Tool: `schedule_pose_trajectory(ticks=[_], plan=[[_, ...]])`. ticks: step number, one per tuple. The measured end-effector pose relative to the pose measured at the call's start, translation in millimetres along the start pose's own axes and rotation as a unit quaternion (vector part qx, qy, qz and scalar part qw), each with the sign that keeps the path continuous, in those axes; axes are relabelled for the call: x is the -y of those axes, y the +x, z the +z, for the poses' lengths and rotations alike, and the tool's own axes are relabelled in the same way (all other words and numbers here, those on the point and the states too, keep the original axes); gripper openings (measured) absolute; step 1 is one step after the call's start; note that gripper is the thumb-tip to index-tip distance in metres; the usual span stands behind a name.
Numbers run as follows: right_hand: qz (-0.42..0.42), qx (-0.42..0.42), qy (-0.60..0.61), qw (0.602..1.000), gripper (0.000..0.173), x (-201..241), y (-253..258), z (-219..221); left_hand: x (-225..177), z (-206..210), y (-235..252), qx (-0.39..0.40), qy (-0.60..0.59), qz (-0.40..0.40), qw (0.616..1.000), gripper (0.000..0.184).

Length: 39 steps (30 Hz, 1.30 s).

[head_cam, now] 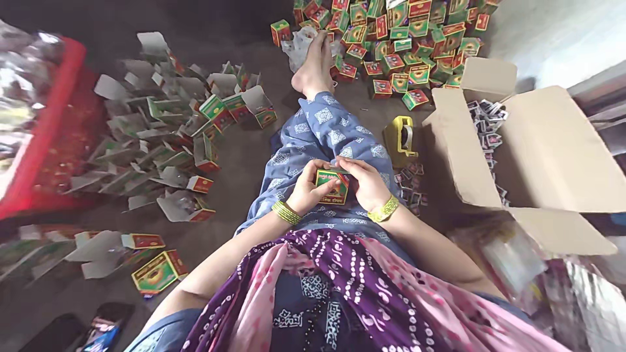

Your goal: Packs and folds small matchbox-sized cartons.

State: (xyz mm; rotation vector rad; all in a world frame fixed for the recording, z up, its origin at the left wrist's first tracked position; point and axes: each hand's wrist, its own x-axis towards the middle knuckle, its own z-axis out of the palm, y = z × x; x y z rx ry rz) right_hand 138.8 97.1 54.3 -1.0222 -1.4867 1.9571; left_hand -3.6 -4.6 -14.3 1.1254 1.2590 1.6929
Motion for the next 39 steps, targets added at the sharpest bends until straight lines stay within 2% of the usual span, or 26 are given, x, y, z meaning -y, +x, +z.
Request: schedule_pose_trajectory(ticks=[4,8,13,15,17,23,27,33,37,39], plan=[[-0.074,-0.011,-0.012,0.997,0.018,1.6,-0.5,-0.5,-2.4,-0.5,-0.1,0.015,0.010,0.019,1.000,0.044],[-0.123,-0.025,-0.016,0.992,0.015,-1.9,0.8,-1.0,-1.1,-2.3,0.8,0.024,0.031,0.054,0.998,0.040],[-0.282,0.087,-0.068,0.953,0.012,8.6,-10.1,-4.7,2.3,-4.3,0.5,0.004,0.043,0.037,0.998,0.033],[-0.305,0.122,-0.084,0.941,0.013,18.8,-15.9,-5.5,0.1,-3.9,0.5,-0.018,0.037,0.009,0.999,0.029],[-0.271,0.132,-0.087,0.949,0.016,22.1,-18.0,-4.5,-1.6,-4.8,1.7,-0.024,0.046,0.017,0.998,0.024],[-0.111,0.089,-0.065,0.988,0.023,1.3,-10.4,-1.1,0.1,-5.5,-0.3,-0.016,0.060,0.041,0.997,0.036],[-0.093,0.063,-0.078,0.991,0.023,-2.7,-5.9,-0.2,-0.2,-2.9,0.7,-0.011,0.020,0.020,1.000,0.035],[-0.060,0.019,-0.062,0.996,0.020,-4.8,0.0,1.6,-2.2,-2.9,-0.6,0.010,0.000,0.013,1.000,0.045],[-0.043,-0.011,-0.084,0.995,0.012,-5.2,3.3,1.8,-2.6,-1.2,-0.2,0.029,-0.009,0.035,0.999,0.055],[-0.032,-0.030,-0.101,0.994,0.018,-3.3,2.7,4.3,-3.5,-2.4,-1.0,0.031,0.009,0.041,0.999,0.060]])
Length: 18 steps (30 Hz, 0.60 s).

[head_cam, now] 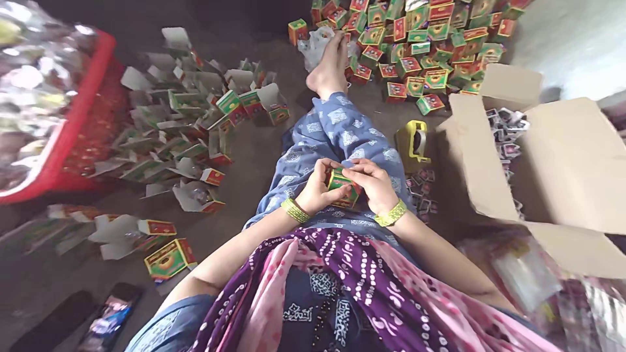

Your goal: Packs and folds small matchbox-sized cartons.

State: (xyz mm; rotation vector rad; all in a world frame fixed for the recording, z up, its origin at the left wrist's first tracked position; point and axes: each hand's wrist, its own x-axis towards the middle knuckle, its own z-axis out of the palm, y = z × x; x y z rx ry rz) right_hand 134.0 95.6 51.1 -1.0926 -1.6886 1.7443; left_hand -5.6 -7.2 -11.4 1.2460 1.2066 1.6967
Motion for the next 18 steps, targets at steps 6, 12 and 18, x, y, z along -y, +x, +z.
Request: schedule_pose_trajectory(ticks=[6,12,18], plan=[[-0.072,0.041,-0.068,0.994,0.055,-1.7,1.6,-3.1,-14.4,-4.7,-7.6,0.050,0.070,-0.002,0.996,0.071],[-0.207,0.169,-0.226,0.937,0.048,-17.6,-1.1,-11.5,-35.1,-42.1,-8.2,-0.063,0.115,-0.103,0.986,0.050],[-0.097,0.136,-0.135,0.977,0.048,-12.7,-2.5,-11.1,-68.3,-138.7,-61.6,-0.319,0.551,-0.226,0.737,0.057]])
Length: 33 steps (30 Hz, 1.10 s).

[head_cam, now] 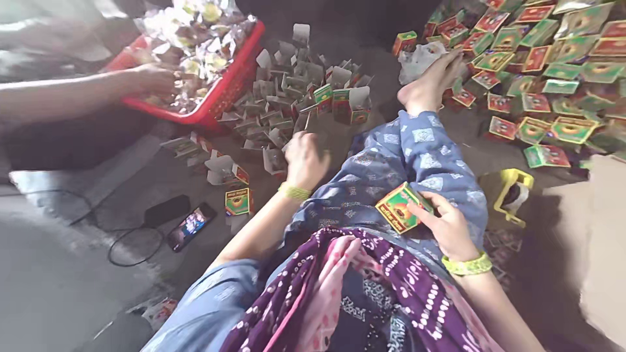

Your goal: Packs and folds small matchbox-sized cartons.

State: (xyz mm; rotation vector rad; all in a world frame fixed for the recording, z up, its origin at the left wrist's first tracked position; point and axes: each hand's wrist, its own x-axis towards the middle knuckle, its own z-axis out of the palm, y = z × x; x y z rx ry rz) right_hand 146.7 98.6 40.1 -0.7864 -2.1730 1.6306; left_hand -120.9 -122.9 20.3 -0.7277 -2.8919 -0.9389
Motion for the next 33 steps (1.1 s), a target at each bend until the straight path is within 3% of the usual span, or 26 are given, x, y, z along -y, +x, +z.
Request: schedule_pose_trajectory(ticks=[3,7,9,11,13,14,15,17,19,21,26,30,33], plan=[[0.084,0.021,0.086,0.993,0.046,16.8,-0.4,-4.8,50.1,-22.7,-2.7,-0.032,0.089,-0.115,0.989,0.071],[0.207,0.218,0.063,0.952,0.054,38.1,13.7,-19.8,99.7,-36.2,-18.7,0.078,0.155,-0.202,0.964,0.070],[0.252,0.274,-0.003,0.928,0.053,48.4,35.2,-27.4,112.7,-35.1,-17.9,0.139,0.137,-0.229,0.954,0.057],[0.236,0.249,-0.085,0.936,0.049,65.0,67.9,-42.9,115.3,-31.6,-15.1,0.152,0.122,-0.227,0.954,0.042],[0.154,0.083,-0.083,0.981,0.050,88.6,105.5,-66.3,108.9,-28.2,-14.9,0.135,0.140,-0.204,0.960,0.037],[0.099,-0.032,-0.015,0.994,0.057,102.6,125.8,-78.5,102.5,-27.9,-15.1,0.124,0.152,-0.188,0.962,0.037],[0.041,-0.117,0.072,0.990,0.066,120.0,145.0,-90.8,94.7,-28.8,-15.9,0.114,0.163,-0.167,0.966,0.036],[-0.037,-0.191,0.188,0.963,0.073,158.5,167.5,-114.2,76.6,-33.2,-19.0,0.099,0.166,-0.126,0.973,0.036],[-0.070,-0.188,0.218,0.955,0.067,180.2,167.7,-121.2,58.0,-41.7,-20.9,0.078,0.146,-0.086,0.983,0.035],[-0.077,-0.162,0.173,0.969,0.058,177.4,154.0,-109.1,44.5,-50.9,-23.8,0.049,0.107,-0.027,0.993,0.035],[-0.034,-0.020,0.018,0.999,0.047,116.4,98.5,-57.7,8.0,-46.9,-27.0,0.006,-0.088,0.141,0.986,0.042],[-0.110,0.095,-0.074,0.987,0.066,62.7,52.0,-33.6,-46.6,-32.1,-27.3,0.047,-0.220,0.245,0.943,0.031],[-0.142,0.131,-0.116,0.974,0.080,51.0,21.9,-29.8,-93.2,-17.7,-26.9,0.135,-0.313,0.279,0.898,0.024]])
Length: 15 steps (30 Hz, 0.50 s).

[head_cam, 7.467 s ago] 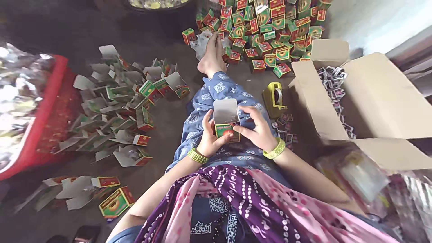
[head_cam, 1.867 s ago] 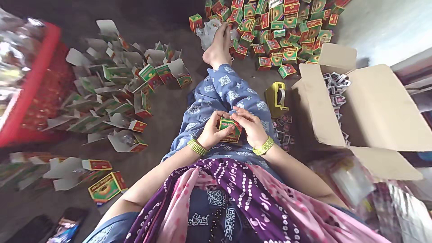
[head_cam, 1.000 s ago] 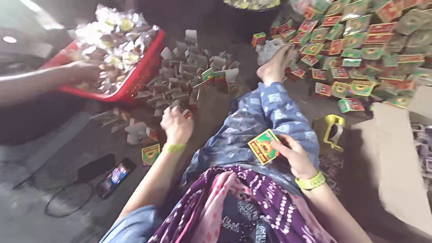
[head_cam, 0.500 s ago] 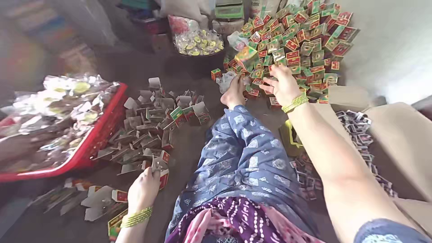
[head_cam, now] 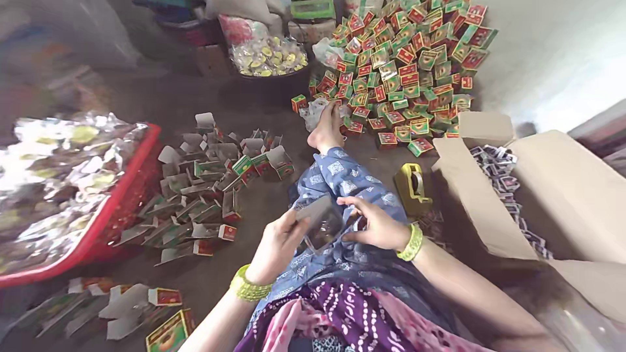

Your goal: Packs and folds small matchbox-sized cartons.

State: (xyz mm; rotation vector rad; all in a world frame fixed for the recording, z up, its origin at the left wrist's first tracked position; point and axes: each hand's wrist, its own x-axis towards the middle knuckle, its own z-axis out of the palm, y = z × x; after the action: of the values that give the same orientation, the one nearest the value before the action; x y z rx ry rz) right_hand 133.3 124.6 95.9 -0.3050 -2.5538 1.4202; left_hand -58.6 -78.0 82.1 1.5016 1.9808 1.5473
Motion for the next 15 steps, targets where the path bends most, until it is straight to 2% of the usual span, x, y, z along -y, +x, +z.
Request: schedule_pose_trajectory(ticks=[3,5,7,9,12,14,15], plan=[[-0.039,-0.032,0.050,0.997,0.064,-4.7,-22.8,0.4,-9.2,36.7,19.8,0.041,-0.159,0.010,0.986,0.027],[-0.047,-0.078,0.098,0.991,0.059,-11.1,-36.1,-3.3,-5.5,58.4,26.1,0.082,-0.271,0.023,0.959,0.040],[-0.023,-0.118,0.127,0.985,0.056,-15.6,-47.8,-6.3,2.9,78.8,27.5,0.171,-0.357,0.040,0.918,0.062],[-0.002,-0.136,0.141,0.981,0.051,-21.4,-58.4,-10.2,7.8,101.7,21.4,0.187,-0.348,0.017,0.918,0.080],[0.102,-0.203,0.142,0.963,0.040,-29.1,-71.6,-27.2,24.3,123.2,7.7,0.167,-0.277,-0.016,0.946,0.076],[0.210,-0.313,0.118,0.919,0.041,-50.2,-75.4,-50.6,35.9,125.6,2.8,0.158,-0.307,-0.038,0.938,0.077],[0.263,-0.357,0.062,0.894,0.039,-69.8,-78.1,-64.6,38.5,124.7,2.0,0.147,-0.326,-0.048,0.933,0.080]])
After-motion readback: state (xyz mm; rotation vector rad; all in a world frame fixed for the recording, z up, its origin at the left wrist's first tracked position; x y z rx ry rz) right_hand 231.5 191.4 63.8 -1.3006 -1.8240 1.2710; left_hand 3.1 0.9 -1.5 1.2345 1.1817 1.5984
